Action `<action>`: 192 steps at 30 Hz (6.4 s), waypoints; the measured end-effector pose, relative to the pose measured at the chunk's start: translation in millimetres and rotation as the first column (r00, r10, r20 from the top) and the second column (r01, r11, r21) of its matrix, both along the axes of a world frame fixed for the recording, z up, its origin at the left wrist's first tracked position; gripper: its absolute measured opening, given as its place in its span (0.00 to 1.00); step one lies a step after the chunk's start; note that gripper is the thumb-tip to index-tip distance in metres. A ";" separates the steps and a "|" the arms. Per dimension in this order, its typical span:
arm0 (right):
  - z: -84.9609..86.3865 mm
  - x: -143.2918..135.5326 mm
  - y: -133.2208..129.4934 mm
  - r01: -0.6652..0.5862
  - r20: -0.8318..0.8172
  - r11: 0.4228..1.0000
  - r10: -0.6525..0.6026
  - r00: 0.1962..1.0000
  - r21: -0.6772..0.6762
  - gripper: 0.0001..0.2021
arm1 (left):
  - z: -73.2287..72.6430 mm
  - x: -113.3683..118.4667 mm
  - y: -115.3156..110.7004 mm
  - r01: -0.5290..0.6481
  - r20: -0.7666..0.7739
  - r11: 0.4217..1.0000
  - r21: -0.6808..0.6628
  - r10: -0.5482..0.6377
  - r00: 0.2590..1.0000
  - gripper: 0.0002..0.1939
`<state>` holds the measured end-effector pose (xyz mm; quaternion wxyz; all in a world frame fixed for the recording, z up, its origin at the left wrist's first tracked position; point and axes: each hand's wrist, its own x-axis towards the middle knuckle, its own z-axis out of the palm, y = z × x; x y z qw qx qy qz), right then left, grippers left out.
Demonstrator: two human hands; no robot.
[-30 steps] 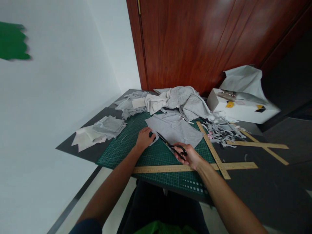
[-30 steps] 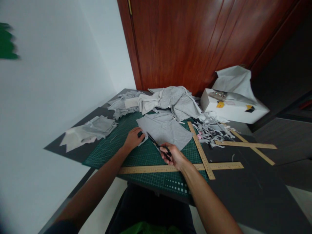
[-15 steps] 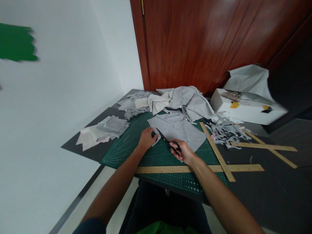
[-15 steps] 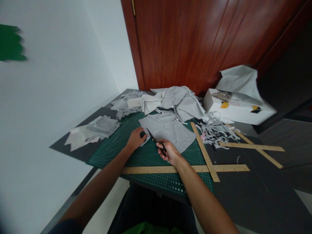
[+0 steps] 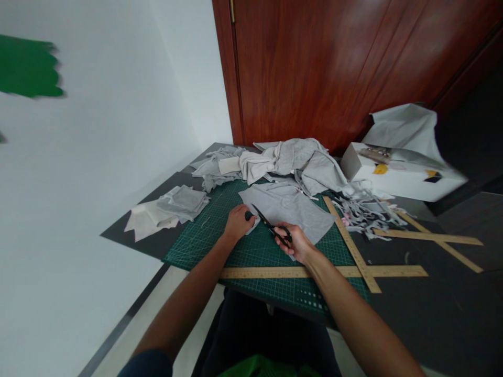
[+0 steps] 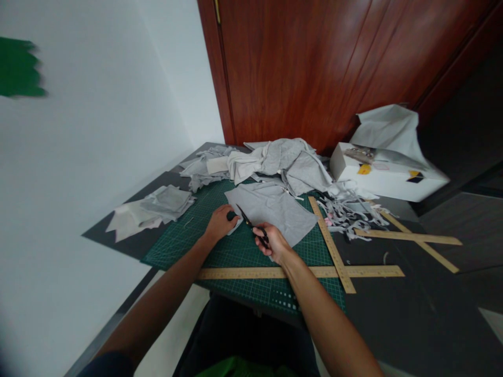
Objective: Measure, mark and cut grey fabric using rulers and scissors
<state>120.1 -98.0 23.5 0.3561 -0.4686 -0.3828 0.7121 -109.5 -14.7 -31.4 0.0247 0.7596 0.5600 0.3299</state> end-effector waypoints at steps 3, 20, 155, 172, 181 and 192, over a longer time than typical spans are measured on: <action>0.3 -1.1 -0.5 0.011 -0.013 1.000 -0.012 1.000 -0.009 0.21 | 0.3 -0.1 -0.1 -0.003 -0.007 1.000 -0.009 0.003 1.000 0.08; 0.8 -9.2 7.8 0.004 0.024 1.000 -0.004 1.000 -0.024 0.12 | 2.6 0.7 -1.1 -0.017 0.011 0.999 -0.033 0.018 1.000 0.07; 16.7 -58.3 82.0 -0.058 0.133 0.998 0.059 0.989 -0.010 0.08 | 8.3 -0.7 -6.9 -0.003 0.024 0.999 -0.041 0.004 1.000 0.06; 6.4 30.2 16.8 -0.382 0.914 0.837 -0.306 0.266 0.392 0.22 | 4.6 -6.1 3.1 0.029 -0.073 0.999 -0.021 -0.030 0.997 0.10; 16.1 40.1 14.1 -0.490 0.920 0.780 -0.357 0.161 0.388 0.18 | 13.0 -2.3 1.1 0.026 -0.018 0.999 -0.036 -0.027 0.999 0.09; 19.9 54.5 24.8 -0.528 0.958 0.800 -0.221 0.181 0.285 0.16 | 55.2 8.3 -3.8 -0.111 0.077 0.985 -0.133 0.122 0.990 0.09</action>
